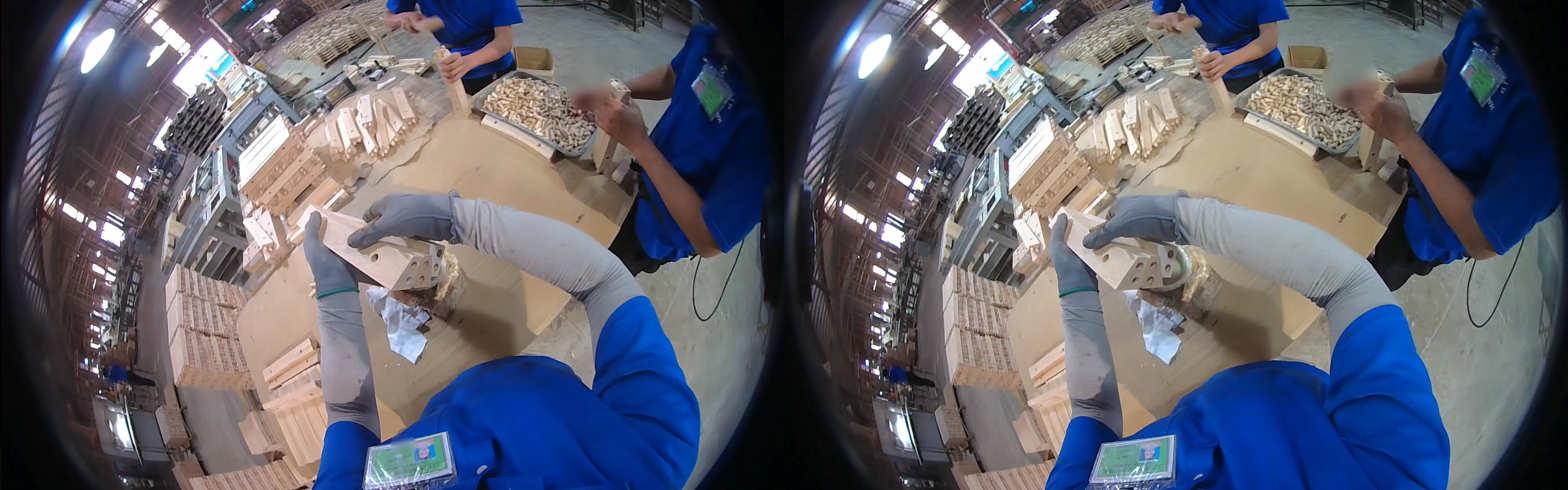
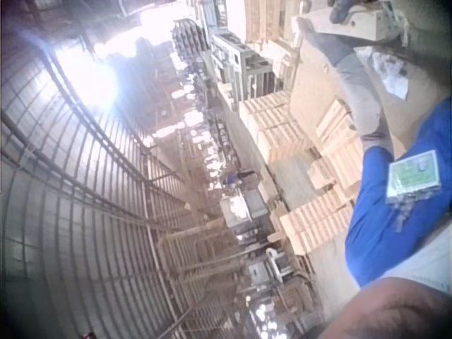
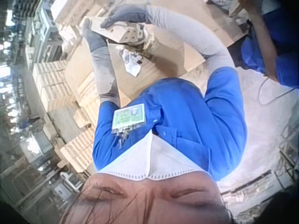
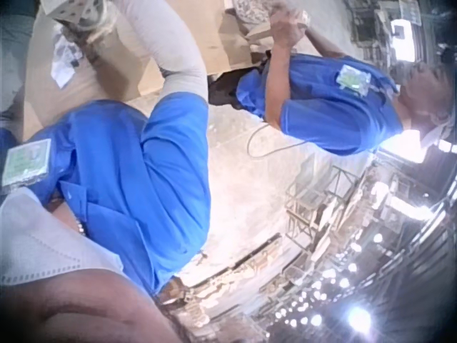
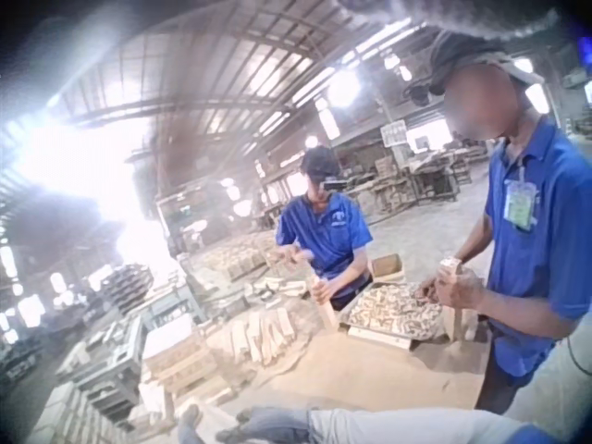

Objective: The person applies glue into the holes of small wooden blocks using a thin stick, then places the blocks on a stack. The person repeats this process for multiple blocks in a workshop setting.

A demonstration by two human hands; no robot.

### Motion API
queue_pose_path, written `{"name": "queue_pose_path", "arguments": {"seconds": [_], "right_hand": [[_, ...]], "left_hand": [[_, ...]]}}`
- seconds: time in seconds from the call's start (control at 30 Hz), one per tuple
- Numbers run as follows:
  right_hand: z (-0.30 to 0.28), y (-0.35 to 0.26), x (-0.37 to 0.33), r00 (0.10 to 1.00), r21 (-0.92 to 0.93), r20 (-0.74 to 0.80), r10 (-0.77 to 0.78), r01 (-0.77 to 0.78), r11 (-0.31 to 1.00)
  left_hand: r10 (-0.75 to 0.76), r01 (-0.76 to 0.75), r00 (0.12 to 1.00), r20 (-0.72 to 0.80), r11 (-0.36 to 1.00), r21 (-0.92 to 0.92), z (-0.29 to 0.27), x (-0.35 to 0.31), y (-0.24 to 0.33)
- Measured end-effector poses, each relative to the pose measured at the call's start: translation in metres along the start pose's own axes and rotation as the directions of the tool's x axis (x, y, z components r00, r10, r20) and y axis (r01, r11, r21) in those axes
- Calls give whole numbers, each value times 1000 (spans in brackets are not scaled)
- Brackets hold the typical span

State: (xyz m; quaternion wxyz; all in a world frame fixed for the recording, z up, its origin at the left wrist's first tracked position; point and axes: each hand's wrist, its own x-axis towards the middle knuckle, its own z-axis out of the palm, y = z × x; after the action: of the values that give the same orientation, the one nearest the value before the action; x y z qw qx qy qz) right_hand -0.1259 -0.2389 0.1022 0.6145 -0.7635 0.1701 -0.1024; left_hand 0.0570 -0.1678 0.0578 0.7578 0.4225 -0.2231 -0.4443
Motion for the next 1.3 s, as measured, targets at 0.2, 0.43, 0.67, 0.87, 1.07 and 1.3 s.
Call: {"name": "queue_pose_path", "arguments": {"seconds": [0.2,0.43,0.67,0.87,1.07,1.3], "right_hand": [[-9,30,9,994,232,69,-79,61,971],[-44,87,-8,999,831,-37,28,15,556],[-95,229,-8,955,880,-231,186,124,459],[-192,290,-22,784,293,-595,176,8,956],[-210,237,-24,741,-113,-667,71,-195,974],[-128,219,-7,673,-451,-722,-157,-287,845]], "left_hand": [[-137,137,991,1,990,-10,27,12,-13],[-336,338,941,40,940,-41,56,18,-47],[-496,601,716,492,796,-72,70,-5,-72],[-341,471,770,539,874,-119,50,-24,-36],[-201,329,864,462,920,-213,7,-41,-22],[-58,103,969,242,979,-176,-38,-90,2]]}}
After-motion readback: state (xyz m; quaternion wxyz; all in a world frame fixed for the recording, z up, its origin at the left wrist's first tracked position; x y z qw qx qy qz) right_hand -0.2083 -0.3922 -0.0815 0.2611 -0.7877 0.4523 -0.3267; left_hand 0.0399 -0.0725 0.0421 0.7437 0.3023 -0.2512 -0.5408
